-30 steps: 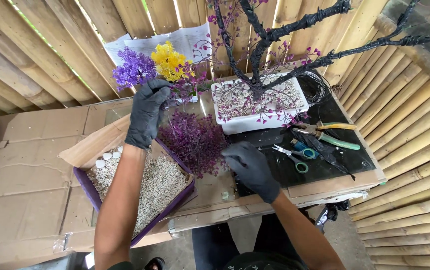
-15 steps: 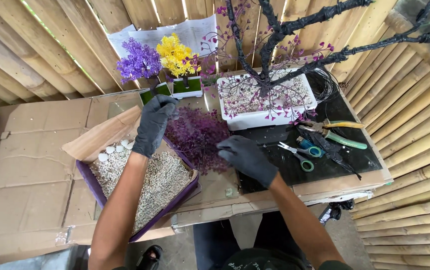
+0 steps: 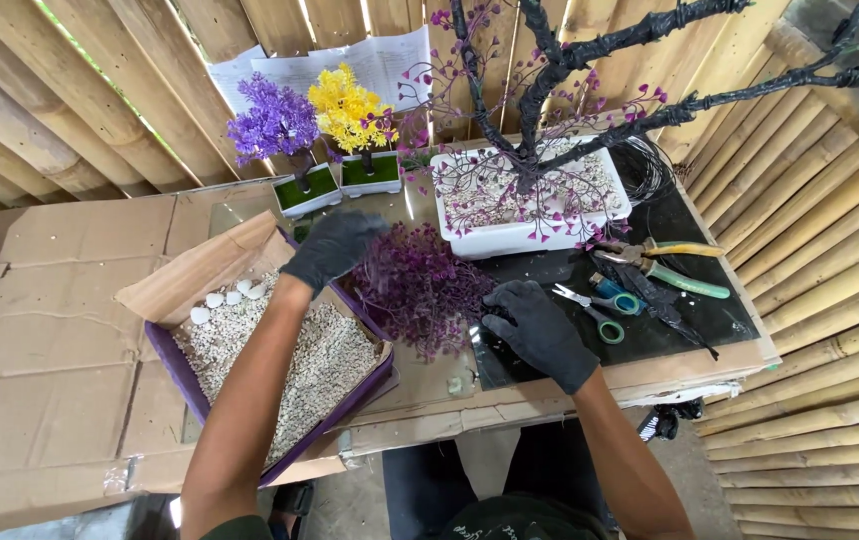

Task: The person arranges purple artificial flowers onto a black wire bonsai tree structure. They pick up bunches of purple flowers from a pile on the table and attach them to the branches of the tree, adjusting the placement with gloved hands.

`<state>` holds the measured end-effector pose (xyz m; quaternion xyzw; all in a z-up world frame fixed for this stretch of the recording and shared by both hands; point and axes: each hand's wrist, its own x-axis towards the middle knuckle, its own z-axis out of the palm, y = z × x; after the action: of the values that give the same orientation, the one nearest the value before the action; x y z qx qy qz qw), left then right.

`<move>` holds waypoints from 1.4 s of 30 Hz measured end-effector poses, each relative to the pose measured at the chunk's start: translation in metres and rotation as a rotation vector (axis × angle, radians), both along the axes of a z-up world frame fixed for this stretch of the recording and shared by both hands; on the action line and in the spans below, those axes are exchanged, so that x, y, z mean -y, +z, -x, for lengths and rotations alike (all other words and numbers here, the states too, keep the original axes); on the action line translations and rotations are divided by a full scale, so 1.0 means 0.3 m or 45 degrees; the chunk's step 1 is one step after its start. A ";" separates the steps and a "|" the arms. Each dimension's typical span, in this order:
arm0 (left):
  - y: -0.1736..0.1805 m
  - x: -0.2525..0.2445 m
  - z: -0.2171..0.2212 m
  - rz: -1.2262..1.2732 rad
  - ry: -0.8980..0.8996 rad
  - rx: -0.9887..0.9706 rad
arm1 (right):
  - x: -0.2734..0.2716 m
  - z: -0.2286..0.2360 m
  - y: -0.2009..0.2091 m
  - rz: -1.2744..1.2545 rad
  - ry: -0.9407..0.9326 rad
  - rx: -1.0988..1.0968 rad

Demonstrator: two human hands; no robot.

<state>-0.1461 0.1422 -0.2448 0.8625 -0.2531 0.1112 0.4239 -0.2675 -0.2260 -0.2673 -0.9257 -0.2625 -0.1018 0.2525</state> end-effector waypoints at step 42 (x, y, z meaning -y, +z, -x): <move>0.288 0.082 0.107 0.257 0.022 -0.282 | -0.194 -0.128 -0.122 0.080 0.089 0.355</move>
<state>-0.1783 0.1176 -0.1583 0.8245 -0.1848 0.0438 0.5330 -0.2290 -0.1678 -0.3040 -0.9003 -0.3301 -0.2124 0.1880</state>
